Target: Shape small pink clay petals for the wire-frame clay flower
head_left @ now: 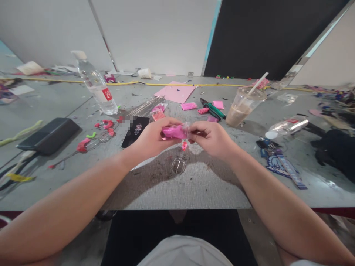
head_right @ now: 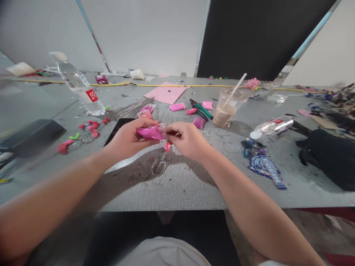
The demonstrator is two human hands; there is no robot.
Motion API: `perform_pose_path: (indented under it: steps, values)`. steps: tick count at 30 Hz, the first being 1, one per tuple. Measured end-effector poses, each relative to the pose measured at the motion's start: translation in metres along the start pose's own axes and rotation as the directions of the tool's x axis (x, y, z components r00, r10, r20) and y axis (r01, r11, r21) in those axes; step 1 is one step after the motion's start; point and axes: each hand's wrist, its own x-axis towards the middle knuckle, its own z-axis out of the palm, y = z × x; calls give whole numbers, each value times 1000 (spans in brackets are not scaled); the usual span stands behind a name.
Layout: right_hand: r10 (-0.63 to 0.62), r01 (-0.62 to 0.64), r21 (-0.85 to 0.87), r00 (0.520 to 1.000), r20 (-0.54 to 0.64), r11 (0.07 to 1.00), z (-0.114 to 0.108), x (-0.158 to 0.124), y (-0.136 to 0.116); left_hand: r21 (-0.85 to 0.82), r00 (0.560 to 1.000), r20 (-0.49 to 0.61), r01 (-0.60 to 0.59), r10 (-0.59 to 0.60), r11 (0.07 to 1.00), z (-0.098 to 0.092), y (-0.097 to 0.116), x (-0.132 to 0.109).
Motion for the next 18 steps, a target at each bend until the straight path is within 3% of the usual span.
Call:
perform_pose_path:
  steps: [3, 10, 18]
  values:
    - [52, -54, 23, 996, 70, 998, -1, -1, -2, 15, 999, -33, 0, 1, 1000, 4, 4, -3]
    - [95, -104, 102, 991, 92, 989, -2, -1, 1, 73, 997, -75, 24, -18, 997, 7, 7, -5]
    - [92, -120, 226, 987, 129, 967, -1, 1, -3, 159, 975, -207, -42, 75, 986, 14, 8, -8]
